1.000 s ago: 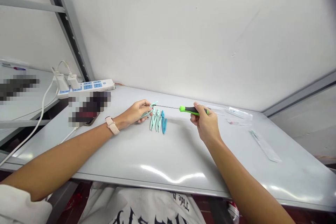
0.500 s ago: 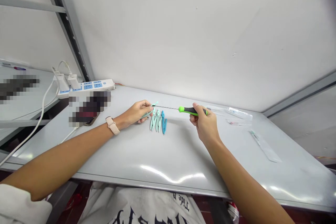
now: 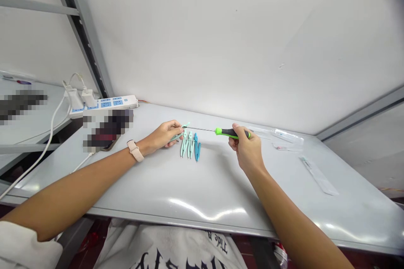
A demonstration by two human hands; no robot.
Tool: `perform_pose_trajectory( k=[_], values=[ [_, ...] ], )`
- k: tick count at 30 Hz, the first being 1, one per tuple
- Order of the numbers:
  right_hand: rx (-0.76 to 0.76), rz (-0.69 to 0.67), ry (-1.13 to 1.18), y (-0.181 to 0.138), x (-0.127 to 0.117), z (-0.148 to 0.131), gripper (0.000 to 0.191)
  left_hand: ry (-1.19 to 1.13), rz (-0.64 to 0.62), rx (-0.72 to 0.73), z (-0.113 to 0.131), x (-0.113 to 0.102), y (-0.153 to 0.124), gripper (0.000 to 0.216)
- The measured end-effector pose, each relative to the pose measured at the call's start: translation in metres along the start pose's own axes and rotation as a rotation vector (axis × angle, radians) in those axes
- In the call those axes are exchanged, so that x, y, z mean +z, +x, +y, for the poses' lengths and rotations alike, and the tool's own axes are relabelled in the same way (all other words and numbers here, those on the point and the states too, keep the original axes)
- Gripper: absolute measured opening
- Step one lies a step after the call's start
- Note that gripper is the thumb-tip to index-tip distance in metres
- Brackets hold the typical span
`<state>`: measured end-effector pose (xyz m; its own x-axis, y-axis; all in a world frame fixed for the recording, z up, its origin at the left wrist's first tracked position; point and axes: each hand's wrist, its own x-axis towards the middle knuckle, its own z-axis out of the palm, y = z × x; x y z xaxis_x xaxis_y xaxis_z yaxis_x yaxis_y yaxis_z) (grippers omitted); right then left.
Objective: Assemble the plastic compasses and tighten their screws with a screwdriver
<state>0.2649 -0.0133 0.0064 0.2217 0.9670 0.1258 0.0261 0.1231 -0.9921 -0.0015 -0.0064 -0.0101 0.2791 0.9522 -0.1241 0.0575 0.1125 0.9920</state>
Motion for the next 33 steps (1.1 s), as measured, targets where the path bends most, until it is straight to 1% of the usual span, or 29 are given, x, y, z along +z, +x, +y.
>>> perform_pose_trajectory(
  k=[10, 19, 23, 28, 30, 33],
  values=[
    [-0.031, 0.047, -0.029, -0.007, 0.004, -0.011, 0.041, 0.003, 0.026, -0.003, -0.003, -0.003, 0.003, 0.024],
    [-0.042, 0.028, -0.044, -0.009, 0.005, -0.011, 0.039, 0.011, 0.045, -0.017, -0.002, -0.002, 0.002, 0.02],
    [-0.047, 0.021, -0.041, -0.01, 0.004, -0.012, 0.037, 0.003, 0.114, -0.031, 0.003, -0.002, 0.001, 0.018],
    [-0.061, -0.021, -0.178, -0.01, 0.004, -0.01, 0.035, 0.0, 0.268, -0.032, 0.004, -0.003, 0.006, 0.014],
    [-0.069, -0.038, -0.223, -0.01, 0.004, -0.008, 0.034, -0.017, 0.298, -0.02, 0.003, -0.002, 0.007, 0.014],
    [-0.077, -0.059, -0.253, -0.01, 0.004, -0.005, 0.034, -0.046, 0.305, -0.012, 0.003, -0.001, 0.008, 0.014]
  ],
)
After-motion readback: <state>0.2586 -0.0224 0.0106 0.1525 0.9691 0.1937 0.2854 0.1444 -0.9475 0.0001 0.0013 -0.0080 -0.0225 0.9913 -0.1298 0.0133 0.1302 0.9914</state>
